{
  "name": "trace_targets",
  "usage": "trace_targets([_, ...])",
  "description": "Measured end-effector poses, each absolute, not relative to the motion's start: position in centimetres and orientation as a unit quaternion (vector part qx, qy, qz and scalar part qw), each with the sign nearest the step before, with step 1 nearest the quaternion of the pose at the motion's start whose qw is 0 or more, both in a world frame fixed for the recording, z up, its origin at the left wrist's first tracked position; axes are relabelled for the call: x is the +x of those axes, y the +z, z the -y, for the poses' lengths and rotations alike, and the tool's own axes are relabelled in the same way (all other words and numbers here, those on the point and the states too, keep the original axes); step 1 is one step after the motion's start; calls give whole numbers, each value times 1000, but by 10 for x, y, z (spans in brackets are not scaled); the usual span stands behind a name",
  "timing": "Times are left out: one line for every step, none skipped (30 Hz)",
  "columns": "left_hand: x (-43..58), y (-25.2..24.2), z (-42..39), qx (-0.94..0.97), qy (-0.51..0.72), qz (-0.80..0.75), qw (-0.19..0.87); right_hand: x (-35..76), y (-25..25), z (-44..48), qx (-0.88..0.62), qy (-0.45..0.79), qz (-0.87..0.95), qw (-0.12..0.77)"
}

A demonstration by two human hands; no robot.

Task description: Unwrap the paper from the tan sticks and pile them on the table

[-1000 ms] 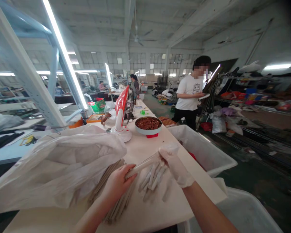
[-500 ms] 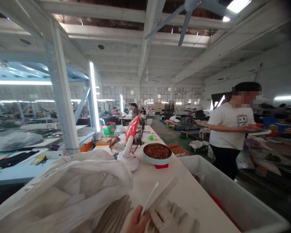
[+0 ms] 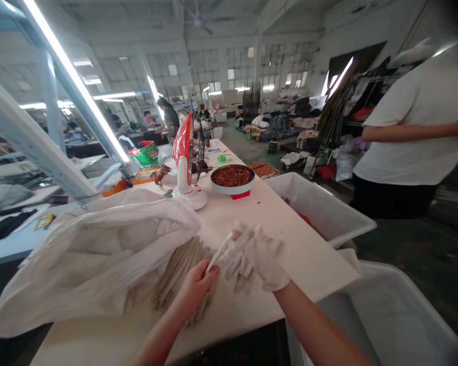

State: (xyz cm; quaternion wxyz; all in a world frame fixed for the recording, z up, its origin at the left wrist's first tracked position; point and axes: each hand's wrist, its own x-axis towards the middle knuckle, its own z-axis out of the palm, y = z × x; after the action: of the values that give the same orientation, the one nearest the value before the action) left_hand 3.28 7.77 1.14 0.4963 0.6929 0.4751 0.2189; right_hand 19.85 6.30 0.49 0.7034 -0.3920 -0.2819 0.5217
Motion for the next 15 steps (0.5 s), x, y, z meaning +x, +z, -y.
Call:
trace_targets([34, 7, -76, 692, 212, -480, 496, 201, 2, -62, -363, 527, 244, 728])
trace_targets([37, 1, -73, 689, 211, -484, 496, 201, -3, -61, -343, 534, 210, 743])
trace_targets([43, -7, -71, 684, 216, -488, 497, 197, -10, -59, -334, 552, 191, 740])
trace_targets([49, -17, -69, 678, 223, -491, 500, 190, -19, -55, -338, 567, 183, 729])
trace_targets([55, -28, -67, 672, 228, -491, 506, 183, -31, -51, -353, 578, 183, 712])
trace_targets([61, -41, -65, 668, 224, -488, 516, 178, -45, -45, -372, 588, 187, 693])
trace_targets([65, -54, -63, 667, 208, -482, 528, 175, -61, -40, -396, 590, 191, 677])
trace_targets([68, -68, -61, 670, 185, -474, 541, 177, -79, -35, -423, 589, 193, 661])
trace_targets([69, -81, -60, 677, 161, -463, 549, 184, -96, -30, -452, 588, 194, 643])
trace_targets([67, -93, -60, 687, 140, -457, 547, 196, -113, -27, -489, 577, 189, 626])
trace_targets([64, -104, -60, 697, 125, -458, 538, 211, -129, -25, -530, 563, 180, 608])
trace_targets([59, -114, -61, 701, 118, -468, 525, 229, -144, -25, -578, 544, 181, 581])
trace_targets([53, -121, -62, 703, 113, -486, 506, 248, -156, -27, -636, 509, 188, 548])
trace_targets([46, -128, -64, 704, 108, -509, 484, 267, -166, -29, -666, 493, 189, 527])
trace_targets([37, -132, -67, 702, 100, -533, 462, 284, -175, -32, -687, 480, 190, 512])
